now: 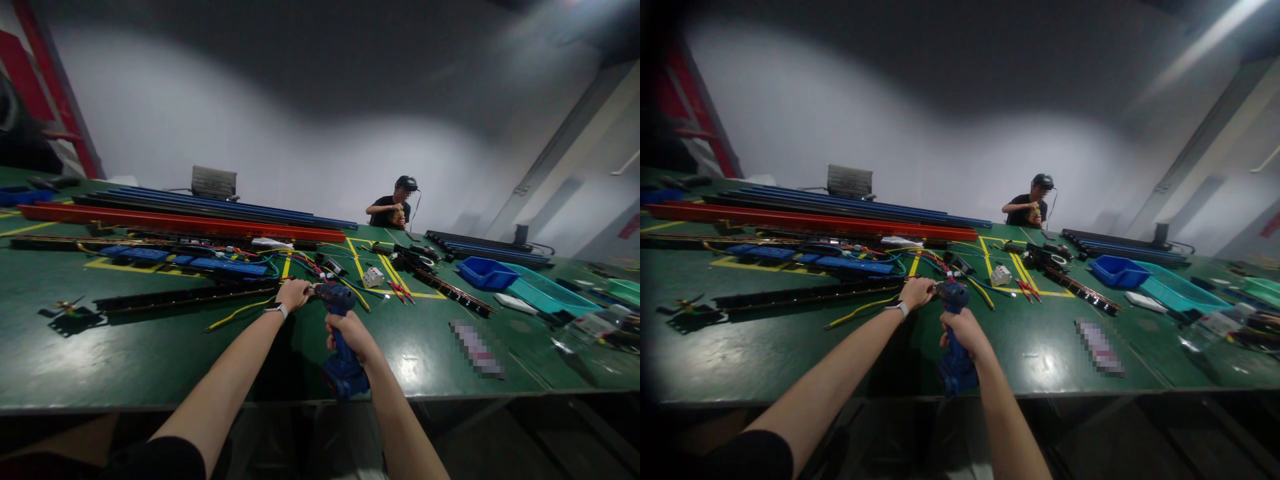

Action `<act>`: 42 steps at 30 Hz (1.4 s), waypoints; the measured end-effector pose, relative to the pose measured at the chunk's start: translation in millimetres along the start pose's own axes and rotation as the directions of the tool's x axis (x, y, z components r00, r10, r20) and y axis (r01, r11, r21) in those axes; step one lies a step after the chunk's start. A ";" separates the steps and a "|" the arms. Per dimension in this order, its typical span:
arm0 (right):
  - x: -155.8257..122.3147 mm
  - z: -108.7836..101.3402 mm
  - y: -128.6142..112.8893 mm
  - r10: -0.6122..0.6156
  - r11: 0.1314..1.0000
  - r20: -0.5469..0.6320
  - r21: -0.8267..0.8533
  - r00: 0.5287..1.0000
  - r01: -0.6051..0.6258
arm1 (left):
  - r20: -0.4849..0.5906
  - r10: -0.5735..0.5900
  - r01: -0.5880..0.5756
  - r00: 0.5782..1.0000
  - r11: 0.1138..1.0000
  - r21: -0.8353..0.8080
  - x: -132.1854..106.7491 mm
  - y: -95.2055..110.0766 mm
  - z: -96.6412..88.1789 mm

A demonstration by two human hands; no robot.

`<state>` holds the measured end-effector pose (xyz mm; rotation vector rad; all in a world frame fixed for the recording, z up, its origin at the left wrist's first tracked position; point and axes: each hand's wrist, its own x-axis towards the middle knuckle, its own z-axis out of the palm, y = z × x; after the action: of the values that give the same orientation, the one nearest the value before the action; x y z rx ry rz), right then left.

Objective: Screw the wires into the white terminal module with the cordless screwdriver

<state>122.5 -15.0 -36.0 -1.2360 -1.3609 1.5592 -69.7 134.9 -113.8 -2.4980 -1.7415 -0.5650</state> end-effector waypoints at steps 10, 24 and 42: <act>3.4 -1.8 3.9 -0.010 1.000 0.011 0.007 1.000 0.010 | -0.013 -0.003 0.002 1.000 1.000 -0.027 -0.5 1.0 -2.0; 4.4 -2.0 1.3 0.021 0.999 0.010 -0.038 1.000 -0.020 | -0.014 -0.001 0.001 1.000 0.999 -0.038 1.3 0.4 1.0; 7.0 -3.3 4.2 0.032 0.999 0.006 -0.030 0.999 -0.032 | -0.026 0.011 -0.011 1.000 1.000 -0.027 0.8 -0.5 1.3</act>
<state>124.0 -8.2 -41.5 -1.2779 -1.3792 1.5713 -69.5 136.1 -114.8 -2.5053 -1.7218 -0.6214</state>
